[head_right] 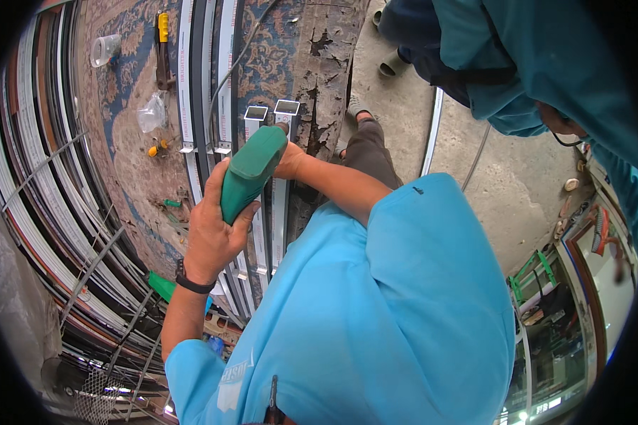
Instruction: The person assembles metal frames by securing their components with a drill and rivet gun on a work table.
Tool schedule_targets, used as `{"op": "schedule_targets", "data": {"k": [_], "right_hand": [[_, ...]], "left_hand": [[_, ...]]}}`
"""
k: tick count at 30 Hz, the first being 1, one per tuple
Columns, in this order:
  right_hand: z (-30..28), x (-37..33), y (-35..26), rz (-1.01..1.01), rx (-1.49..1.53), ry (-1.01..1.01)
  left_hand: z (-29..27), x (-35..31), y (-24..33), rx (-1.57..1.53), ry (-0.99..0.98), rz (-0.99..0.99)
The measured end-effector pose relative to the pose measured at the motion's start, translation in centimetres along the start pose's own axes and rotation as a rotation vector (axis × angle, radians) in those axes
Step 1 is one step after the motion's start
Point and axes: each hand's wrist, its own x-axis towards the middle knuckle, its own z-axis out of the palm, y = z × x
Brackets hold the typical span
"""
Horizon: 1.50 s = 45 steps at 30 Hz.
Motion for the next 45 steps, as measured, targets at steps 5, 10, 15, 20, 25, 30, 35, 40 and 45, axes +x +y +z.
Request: {"op": "schedule_targets", "data": {"k": [5,10,15,20,25,30,35,40,45], "right_hand": [[-0.4,0.6,-0.3,0.011,0.042,-0.039],[-1.0,0.7,-0.3,0.058,0.094,-0.126],[-0.9,0.9,-0.4,0.014,0.029,-0.083],[-0.8,0.8,-0.4,0.006,0.036,-0.042],[-0.7,0.4,0.3,0.035,0.038,-0.157],[-0.4,0.8,-0.2,0.119,0.107,-0.407],[-2.0,1.0,-1.0,0.088,0.124,-0.037],[-3.4,1.6,-1.0,0.108,0.077,-0.172],[-2.2,2.2,-0.9,0.156,0.125,-0.274]], "left_hand": [[1.1,-1.0,0.3,-0.029,0.005,-0.079],[2.9,-2.8,0.0,-0.006,0.023,-0.071],[4.3,-4.0,-0.7,-0.044,0.136,-0.025],[5.9,-5.0,-1.7,-0.115,0.21,-0.055],[5.9,-4.1,-2.6,-0.037,0.173,-0.054],[-2.8,2.6,-2.9,-0.458,0.062,-0.614],[-1.9,4.1,1.0,0.319,-0.212,0.198],[0.1,-1.0,-1.7,0.332,-0.224,0.224],[-2.1,-7.2,-6.7,-0.439,0.332,-0.126]]}}
